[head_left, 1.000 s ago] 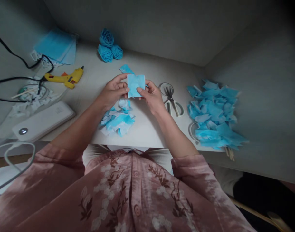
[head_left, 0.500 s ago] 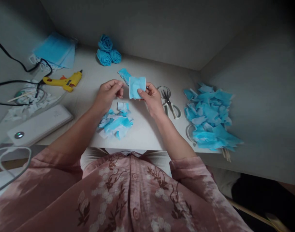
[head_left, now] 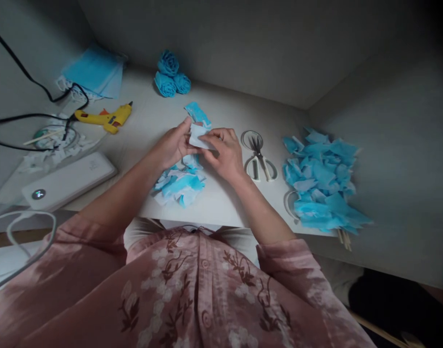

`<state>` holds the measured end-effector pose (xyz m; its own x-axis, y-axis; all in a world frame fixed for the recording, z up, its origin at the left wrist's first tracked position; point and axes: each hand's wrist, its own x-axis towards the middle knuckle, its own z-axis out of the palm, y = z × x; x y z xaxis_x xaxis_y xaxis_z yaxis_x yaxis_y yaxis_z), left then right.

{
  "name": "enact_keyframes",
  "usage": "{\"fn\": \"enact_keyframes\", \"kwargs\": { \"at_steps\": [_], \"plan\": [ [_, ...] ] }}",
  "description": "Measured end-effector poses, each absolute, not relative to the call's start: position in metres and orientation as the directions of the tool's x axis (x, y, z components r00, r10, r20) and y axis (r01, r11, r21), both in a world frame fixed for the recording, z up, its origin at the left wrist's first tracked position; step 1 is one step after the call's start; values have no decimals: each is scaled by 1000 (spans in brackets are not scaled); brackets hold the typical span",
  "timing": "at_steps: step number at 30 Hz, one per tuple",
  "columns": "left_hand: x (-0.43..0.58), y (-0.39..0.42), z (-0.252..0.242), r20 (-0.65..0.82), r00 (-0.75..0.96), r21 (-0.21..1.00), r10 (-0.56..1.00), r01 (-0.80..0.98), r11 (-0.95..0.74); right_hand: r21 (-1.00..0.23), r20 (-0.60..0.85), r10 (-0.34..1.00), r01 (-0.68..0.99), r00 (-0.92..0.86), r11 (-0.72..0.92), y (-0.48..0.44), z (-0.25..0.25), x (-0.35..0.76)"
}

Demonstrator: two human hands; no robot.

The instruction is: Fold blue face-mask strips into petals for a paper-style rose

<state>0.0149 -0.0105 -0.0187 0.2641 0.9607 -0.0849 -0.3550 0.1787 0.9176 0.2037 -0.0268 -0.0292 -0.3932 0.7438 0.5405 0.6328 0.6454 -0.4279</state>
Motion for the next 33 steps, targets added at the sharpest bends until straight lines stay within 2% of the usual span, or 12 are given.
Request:
{"fn": "enact_keyframes", "kwargs": {
  "at_steps": [4, 8, 15, 22, 33],
  "plan": [
    [10, -12, -21, -44, 230, 911, 972, -389, 134, -386, 608, 695, 623, -383, 681, -26, -25, 205],
    [7, -10, -20, -48, 175, 890, 983, -440, 121, -419, 720, 649, 592, -246, 689, -15, -22, 217],
    [7, -10, -17, -36, 160, 880, 987, -463, 107, -605, 503, 829, 585, -245, 540, -12, -23, 222],
    [8, -8, -20, -47, 192, 876, 980, -463, 133, -678, 501, 805, 433, -319, 594, -18, -24, 214],
    [11, -12, -17, -39, 217, 911, 975, -393, 124, -814, 416, 887, 353, -202, 462, -20, -21, 208]
  ]
}}
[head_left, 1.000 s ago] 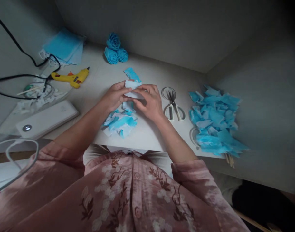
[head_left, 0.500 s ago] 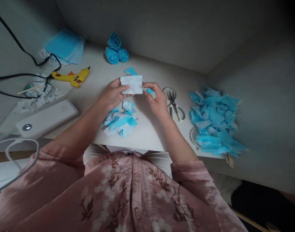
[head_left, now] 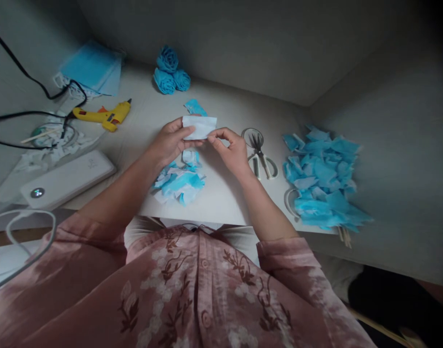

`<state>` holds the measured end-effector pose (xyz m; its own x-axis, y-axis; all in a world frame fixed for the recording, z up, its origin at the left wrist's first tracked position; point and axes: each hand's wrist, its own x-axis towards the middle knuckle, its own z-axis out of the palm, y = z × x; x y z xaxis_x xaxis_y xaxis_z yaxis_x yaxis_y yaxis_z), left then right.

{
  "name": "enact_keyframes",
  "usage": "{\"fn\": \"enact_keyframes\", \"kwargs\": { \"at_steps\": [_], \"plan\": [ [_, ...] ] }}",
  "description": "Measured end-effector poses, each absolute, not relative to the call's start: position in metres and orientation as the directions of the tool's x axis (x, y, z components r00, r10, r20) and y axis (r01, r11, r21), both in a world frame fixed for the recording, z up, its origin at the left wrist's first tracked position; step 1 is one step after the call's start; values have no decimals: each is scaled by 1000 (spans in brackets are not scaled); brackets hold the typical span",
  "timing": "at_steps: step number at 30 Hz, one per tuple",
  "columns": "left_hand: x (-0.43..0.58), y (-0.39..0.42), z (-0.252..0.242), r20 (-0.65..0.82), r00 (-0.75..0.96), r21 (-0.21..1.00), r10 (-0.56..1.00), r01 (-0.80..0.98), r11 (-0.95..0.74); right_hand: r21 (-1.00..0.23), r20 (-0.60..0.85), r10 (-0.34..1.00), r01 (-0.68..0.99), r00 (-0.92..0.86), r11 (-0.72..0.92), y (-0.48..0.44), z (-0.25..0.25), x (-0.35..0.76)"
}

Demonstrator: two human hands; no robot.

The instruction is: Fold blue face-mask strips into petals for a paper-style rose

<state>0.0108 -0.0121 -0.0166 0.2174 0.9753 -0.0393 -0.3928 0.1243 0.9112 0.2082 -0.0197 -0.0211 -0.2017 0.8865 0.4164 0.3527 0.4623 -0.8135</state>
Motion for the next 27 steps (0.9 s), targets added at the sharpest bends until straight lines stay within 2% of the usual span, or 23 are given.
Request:
{"fn": "enact_keyframes", "kwargs": {
  "at_steps": [9, 14, 19, 22, 27],
  "plan": [
    [8, -10, -21, 20, 276, 948, 961, -310, 70, -841, 433, 893, 302, -124, 450, -16, -25, 206],
    [10, -9, -23, 22, 254, 962, 967, -270, 49, -841, 418, 898, 313, -141, 441, -16, -27, 206],
    [13, -13, -18, -16, 172, 948, 985, -311, 70, -857, 371, 915, 321, -158, 403, -15, -29, 206],
    [14, -13, -19, 9, 181, 952, 983, -301, 47, -859, 350, 911, 313, -219, 405, -16, -30, 207],
    [16, -13, -21, 27, 210, 966, 977, -257, 28, -821, 274, 925, 437, -265, 368, -8, -36, 213]
  ]
}}
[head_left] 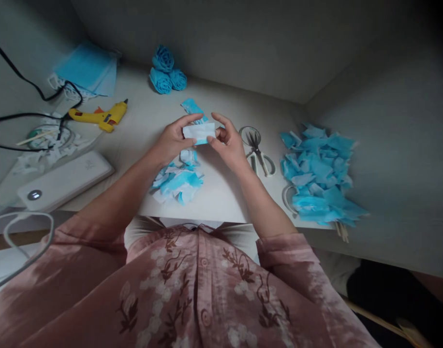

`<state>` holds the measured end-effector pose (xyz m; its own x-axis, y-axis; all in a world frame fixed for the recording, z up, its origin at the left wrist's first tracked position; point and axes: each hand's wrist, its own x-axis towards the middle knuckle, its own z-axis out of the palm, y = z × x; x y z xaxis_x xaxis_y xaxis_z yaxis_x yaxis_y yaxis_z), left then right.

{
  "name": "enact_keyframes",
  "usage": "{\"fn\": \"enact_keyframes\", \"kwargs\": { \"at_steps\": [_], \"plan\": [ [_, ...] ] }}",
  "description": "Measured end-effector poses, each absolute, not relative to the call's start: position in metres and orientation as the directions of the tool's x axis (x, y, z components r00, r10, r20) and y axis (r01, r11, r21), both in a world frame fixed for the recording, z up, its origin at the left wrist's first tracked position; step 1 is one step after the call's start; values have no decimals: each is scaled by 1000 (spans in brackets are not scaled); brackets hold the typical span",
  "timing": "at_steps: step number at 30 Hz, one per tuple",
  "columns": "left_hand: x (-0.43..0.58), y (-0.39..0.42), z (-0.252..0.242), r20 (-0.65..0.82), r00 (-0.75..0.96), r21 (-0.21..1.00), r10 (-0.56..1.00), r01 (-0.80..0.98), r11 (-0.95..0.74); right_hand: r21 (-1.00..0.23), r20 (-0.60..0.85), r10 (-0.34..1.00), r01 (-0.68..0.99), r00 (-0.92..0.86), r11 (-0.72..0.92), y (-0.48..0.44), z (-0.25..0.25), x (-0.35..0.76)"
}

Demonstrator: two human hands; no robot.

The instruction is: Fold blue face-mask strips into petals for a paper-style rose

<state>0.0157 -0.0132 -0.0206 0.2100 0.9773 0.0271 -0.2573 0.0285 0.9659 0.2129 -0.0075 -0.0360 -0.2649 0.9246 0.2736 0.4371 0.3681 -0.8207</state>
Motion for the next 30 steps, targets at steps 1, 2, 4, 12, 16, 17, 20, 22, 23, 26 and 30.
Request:
{"fn": "enact_keyframes", "kwargs": {
  "at_steps": [1, 2, 4, 12, 16, 17, 20, 22, 23, 26, 30],
  "plan": [
    [15, -13, -21, 26, 206, 967, 978, -255, 28, -811, 271, 927, 456, -260, 365, -4, -37, 215],
    [15, -12, -21, 29, 198, 967, 980, -254, 23, -804, 270, 928, 470, -257, 364, -2, -38, 216],
    [12, -9, -23, 53, 164, 968, 985, -249, -11, -791, 256, 933, 499, -253, 353, 1, -37, 220],
    [-5, 3, -30, 108, 14, 987, 994, -117, -106, -297, 106, 966, 920, -235, 256, -61, -2, 246],
    [-18, 9, -31, 135, 113, 991, 984, -25, -133, -246, 280, 953, 951, -113, 185, -73, 7, 288],
    [-20, 11, -31, 142, 127, 990, 982, -14, -142, -253, 308, 948, 954, -75, 158, -72, 7, 300],
    [-24, 13, -26, 161, 60, 987, 985, -27, -159, -357, 289, 957, 925, -26, 133, -71, 3, 324],
    [-23, 11, -17, 175, 8, 984, 984, -32, -175, -490, 242, 968, 852, -71, 185, -75, 2, 326],
    [-22, 10, -11, 189, -7, 982, 982, -29, -189, -567, 225, 968, 793, -109, 222, -78, 3, 323],
    [-16, 3, 11, 244, 28, 970, 969, 6, -244, -759, 227, 947, 568, -227, 318, -86, 10, 303],
    [-7, -10, 38, 318, 185, 940, 930, 67, -335, -758, 226, 903, 516, -365, 399, -87, 12, 281]
  ]
}}
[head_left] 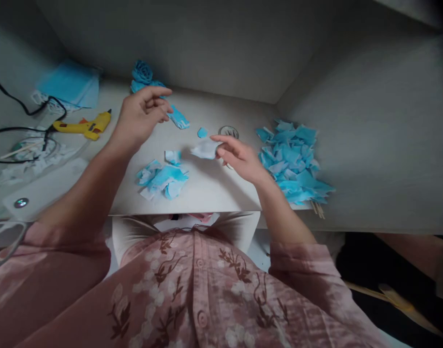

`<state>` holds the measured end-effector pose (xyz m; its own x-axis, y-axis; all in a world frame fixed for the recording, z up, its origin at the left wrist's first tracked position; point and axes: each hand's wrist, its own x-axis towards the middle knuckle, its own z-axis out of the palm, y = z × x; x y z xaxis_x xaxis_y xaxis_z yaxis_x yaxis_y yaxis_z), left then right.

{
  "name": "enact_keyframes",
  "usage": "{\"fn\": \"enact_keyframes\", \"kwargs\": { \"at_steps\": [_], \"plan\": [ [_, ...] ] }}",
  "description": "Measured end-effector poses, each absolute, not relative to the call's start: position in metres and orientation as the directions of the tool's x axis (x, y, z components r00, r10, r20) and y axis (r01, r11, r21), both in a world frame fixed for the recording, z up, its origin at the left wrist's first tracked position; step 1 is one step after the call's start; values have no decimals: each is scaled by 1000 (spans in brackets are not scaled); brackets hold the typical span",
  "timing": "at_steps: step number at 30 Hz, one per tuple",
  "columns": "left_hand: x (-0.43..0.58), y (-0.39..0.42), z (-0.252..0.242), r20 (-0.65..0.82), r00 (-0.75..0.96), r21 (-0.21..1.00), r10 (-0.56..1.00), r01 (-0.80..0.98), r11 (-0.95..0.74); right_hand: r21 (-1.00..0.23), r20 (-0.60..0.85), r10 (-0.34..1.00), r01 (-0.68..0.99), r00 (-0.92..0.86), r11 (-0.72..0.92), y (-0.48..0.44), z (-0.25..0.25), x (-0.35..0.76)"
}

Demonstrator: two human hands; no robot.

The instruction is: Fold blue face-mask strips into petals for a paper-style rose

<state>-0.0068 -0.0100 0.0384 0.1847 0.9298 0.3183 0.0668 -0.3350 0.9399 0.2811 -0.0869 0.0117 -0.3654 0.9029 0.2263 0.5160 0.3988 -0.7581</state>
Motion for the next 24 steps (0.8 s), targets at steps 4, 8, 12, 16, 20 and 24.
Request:
{"fn": "enact_keyframes", "kwargs": {
  "at_steps": [4, 8, 12, 16, 20, 24],
  "plan": [
    [-1, -25, 53, 339, 334, 904, 880, 145, -403, -596, 87, 934, 733, -346, 327, -79, -6, 274],
    [11, -29, 55, 190, 517, 814, 835, 392, -428, -593, 100, 944, 742, -315, 311, -72, -19, 274],
    [39, -14, 43, 97, 623, 601, 776, 585, -545, -576, 129, 940, 748, -315, 330, -68, -21, 273],
    [65, 5, 29, -11, 665, 494, 747, 653, -574, -575, 122, 952, 761, -282, 299, -69, -24, 272],
    [74, 15, 19, -92, 728, 557, 680, 603, -571, -641, 134, 947, 704, -291, 307, -75, -28, 278],
    [68, 29, 8, -87, 727, 546, 681, 607, -578, -587, 241, 952, 753, -188, 298, -69, -23, 303]
  ]
}}
